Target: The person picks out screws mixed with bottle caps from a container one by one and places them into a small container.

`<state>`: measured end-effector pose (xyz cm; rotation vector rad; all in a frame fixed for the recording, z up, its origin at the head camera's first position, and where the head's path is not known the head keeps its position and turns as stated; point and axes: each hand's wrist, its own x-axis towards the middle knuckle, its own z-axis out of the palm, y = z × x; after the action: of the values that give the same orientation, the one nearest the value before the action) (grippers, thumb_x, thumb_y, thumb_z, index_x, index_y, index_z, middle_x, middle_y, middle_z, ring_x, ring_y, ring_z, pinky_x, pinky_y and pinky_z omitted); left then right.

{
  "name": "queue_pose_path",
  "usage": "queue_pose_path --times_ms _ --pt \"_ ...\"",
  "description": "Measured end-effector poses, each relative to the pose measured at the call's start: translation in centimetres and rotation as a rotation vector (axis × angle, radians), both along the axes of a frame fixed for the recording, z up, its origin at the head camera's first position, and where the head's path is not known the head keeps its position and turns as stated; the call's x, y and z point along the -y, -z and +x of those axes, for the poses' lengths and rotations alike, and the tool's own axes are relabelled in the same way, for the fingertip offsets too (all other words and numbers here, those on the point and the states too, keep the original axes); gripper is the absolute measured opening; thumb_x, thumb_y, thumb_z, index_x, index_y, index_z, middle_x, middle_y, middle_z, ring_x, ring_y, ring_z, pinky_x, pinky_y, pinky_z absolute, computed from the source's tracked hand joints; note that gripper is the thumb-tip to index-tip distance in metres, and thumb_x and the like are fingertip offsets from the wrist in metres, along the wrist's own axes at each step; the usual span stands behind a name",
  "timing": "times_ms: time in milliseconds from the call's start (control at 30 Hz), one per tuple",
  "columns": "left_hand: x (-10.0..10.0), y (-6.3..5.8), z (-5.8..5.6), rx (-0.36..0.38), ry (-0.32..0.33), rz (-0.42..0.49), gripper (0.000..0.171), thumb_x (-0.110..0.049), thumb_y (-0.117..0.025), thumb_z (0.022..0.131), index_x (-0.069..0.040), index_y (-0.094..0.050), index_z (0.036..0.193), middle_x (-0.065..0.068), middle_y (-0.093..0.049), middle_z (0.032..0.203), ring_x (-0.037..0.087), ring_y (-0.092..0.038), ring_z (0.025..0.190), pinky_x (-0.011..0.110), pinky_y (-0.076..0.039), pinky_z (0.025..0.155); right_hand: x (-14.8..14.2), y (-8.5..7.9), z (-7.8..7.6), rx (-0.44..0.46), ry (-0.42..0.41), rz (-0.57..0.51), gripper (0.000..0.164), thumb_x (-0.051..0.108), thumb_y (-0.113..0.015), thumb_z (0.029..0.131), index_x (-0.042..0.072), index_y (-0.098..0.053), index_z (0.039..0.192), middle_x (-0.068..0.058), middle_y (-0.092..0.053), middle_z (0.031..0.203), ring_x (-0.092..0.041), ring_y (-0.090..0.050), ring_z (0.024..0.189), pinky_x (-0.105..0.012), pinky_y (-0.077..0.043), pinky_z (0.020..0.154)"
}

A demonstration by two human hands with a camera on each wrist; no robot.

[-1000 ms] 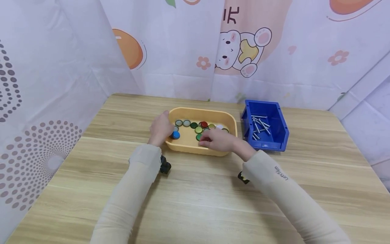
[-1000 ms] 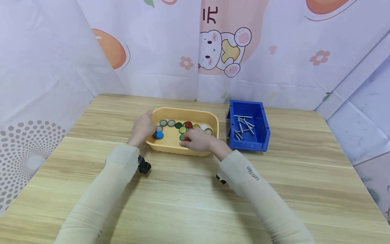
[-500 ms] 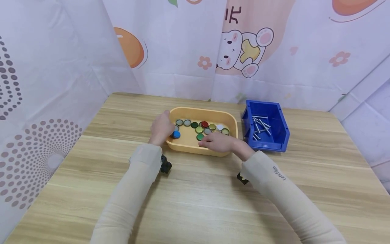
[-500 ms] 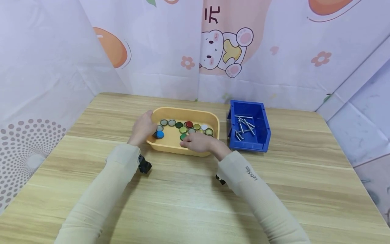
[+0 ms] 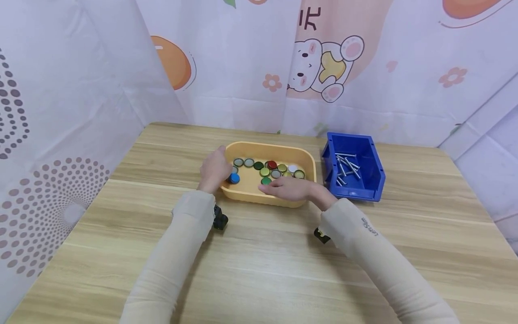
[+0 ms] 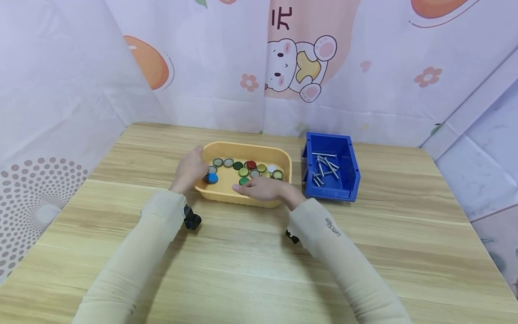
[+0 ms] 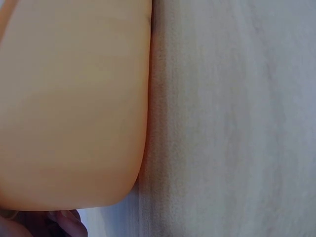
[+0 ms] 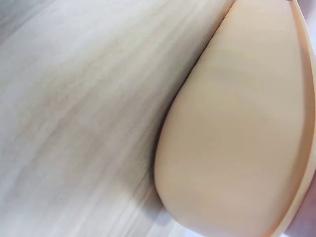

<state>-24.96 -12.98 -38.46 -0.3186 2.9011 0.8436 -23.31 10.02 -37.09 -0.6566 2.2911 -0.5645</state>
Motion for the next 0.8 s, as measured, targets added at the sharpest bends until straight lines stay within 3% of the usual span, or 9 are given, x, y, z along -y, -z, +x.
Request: queue_pose_path --times_ms 67,100,200,267,333,500,600,733,800 --pt "0.0 -0.1 0.0 0.0 -0.001 -0.002 0.056 -0.012 -0.055 0.093 -0.012 -0.041 0.147 0.018 -0.059 0.136 0.036 -0.061 0.109 0.051 -0.049 0.09 0.1 -0.2 0.0 0.012 0.015 0.028 0.076 0.068 -0.033 0.097 0.011 -0.05 0.144 -0.009 -0.051 0.147 -0.028 -0.048 0.137 -0.047 -0.038 0.112" --pt "0.0 0.0 0.0 0.0 -0.001 -0.003 0.056 -0.012 -0.054 0.093 -0.012 -0.041 0.147 0.018 -0.058 0.137 0.036 -0.061 0.11 0.051 -0.049 0.09 0.3 -0.2 0.0 0.018 0.017 0.035 0.075 0.068 -0.034 0.097 0.011 -0.05 0.144 -0.009 -0.052 0.146 -0.027 -0.049 0.135 -0.047 -0.039 0.112" --pt "0.0 -0.1 0.0 -0.001 -0.003 -0.005 0.056 -0.012 -0.054 0.093 -0.012 -0.041 0.148 0.018 -0.058 0.137 0.036 -0.06 0.113 0.052 -0.049 0.092 0.8 -0.3 -0.2 0.029 -0.002 0.02 0.053 0.056 -0.04 0.1 0.013 -0.066 0.117 -0.003 -0.064 0.112 -0.018 -0.06 0.101 -0.038 -0.047 0.093" --pt "0.0 -0.1 0.0 -0.004 -0.007 -0.003 0.056 -0.012 -0.054 0.093 -0.012 -0.041 0.148 0.017 -0.058 0.138 0.036 -0.06 0.113 0.052 -0.049 0.092 1.1 -0.3 -0.5 0.034 -0.029 -0.021 0.037 0.043 -0.044 0.103 0.014 -0.066 0.094 0.002 -0.056 0.085 -0.012 -0.05 0.076 -0.032 -0.044 0.079" --pt "-0.1 -0.1 0.1 -0.004 -0.008 0.002 0.056 -0.011 -0.055 0.093 -0.012 -0.042 0.147 0.017 -0.058 0.137 0.036 -0.06 0.113 0.052 -0.049 0.091 1.3 -0.1 -0.8 0.041 -0.042 -0.06 0.029 0.031 -0.047 0.103 0.013 -0.064 0.087 0.002 -0.051 0.078 -0.012 -0.042 0.07 -0.029 -0.04 0.074" --pt "-0.1 -0.1 0.1 0.0 -0.006 0.004 0.056 -0.011 -0.055 0.093 -0.012 -0.042 0.147 0.017 -0.059 0.136 0.036 -0.061 0.112 0.051 -0.05 0.089 1.6 0.0 -1.2 0.025 -0.077 -0.085 0.024 0.017 -0.049 0.102 0.007 -0.068 0.114 -0.005 -0.067 0.112 -0.014 -0.058 0.101 -0.035 -0.047 0.096" --pt "-0.1 -0.1 0.0 0.002 -0.009 0.001 0.056 -0.012 -0.055 0.093 -0.013 -0.042 0.147 0.017 -0.059 0.136 0.035 -0.061 0.111 0.051 -0.05 0.088 1.8 -0.2 -1.3 0.014 -0.109 -0.067 0.024 0.015 -0.048 0.102 0.008 -0.07 0.112 -0.003 -0.068 0.106 -0.013 -0.058 0.096 -0.034 -0.048 0.094" --pt "-0.1 -0.1 0.0 0.006 -0.008 -0.004 0.055 -0.013 -0.055 0.093 -0.013 -0.042 0.147 0.017 -0.06 0.135 0.035 -0.061 0.111 0.051 -0.05 0.088 1.8 -0.2 -1.4 0.015 -0.154 -0.031 0.03 0.018 -0.044 0.104 0.011 -0.062 0.081 0.003 -0.046 0.069 -0.011 -0.039 0.066 -0.027 -0.038 0.073" --pt "-0.1 0.0 -0.1 0.002 -0.008 -0.006 0.055 -0.012 -0.055 0.093 -0.013 -0.043 0.146 0.017 -0.06 0.134 0.035 -0.061 0.112 0.051 -0.05 0.088 1.7 -0.2 -1.4 0.026 -0.147 -0.021 0.032 0.019 -0.042 0.105 0.014 -0.052 0.075 0.002 -0.035 0.068 -0.012 -0.03 0.064 -0.028 -0.032 0.069"
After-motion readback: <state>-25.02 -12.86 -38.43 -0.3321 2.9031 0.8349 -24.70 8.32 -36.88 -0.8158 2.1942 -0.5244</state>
